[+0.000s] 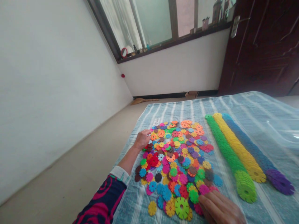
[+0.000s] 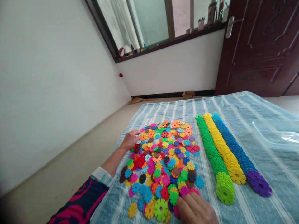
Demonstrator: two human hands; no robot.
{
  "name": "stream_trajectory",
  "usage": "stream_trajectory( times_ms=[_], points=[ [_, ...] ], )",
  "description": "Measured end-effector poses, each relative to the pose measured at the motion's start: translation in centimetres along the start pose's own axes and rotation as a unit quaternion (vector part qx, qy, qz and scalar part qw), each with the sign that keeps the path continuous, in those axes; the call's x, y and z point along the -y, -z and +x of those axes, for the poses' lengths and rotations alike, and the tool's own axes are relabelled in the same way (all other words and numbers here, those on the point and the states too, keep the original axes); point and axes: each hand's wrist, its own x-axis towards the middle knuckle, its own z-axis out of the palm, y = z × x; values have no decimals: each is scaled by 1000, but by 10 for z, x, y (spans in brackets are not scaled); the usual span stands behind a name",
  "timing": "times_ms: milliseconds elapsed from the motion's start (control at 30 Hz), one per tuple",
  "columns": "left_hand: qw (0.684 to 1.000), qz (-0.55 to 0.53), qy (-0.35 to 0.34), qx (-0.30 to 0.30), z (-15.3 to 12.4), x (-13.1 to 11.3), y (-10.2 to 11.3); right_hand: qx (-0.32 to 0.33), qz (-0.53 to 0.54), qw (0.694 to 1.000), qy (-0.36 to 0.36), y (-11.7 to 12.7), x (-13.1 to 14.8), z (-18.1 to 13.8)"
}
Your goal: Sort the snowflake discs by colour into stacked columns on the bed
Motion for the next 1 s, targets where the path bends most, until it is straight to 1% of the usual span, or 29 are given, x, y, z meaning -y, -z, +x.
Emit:
stream_trajectory(
  times_ms=[100,167,233,367,533,600,700,867,1000],
  points=[
    [1000,4,-17,20,-3,-11,2,-13,7,1000,-10,0,3,5],
    [999,0,-30,32,-4,-22,3,-11,20,999,-31,-1,6,5],
    [998,-3,-47,51,-6,-35,2,-2,32,998,-56,-3,10,3],
    [990,0,-82,116,-15,-64,2,21,40,994,-98,-5,14,0],
    [981,22,-101,163,-25,-93,-3,56,17,993,-99,2,15,7],
    [980,19,-119,161,-22,-101,-7,60,9,994,-96,4,15,10],
    [980,24,-132,145,-11,-112,-15,64,9,994,-91,4,15,11],
    [986,51,-105,118,9,-127,-23,71,3,994,-79,4,14,10],
    [990,53,-91,99,9,-134,-27,83,-7,995,-56,9,18,10]
  ],
)
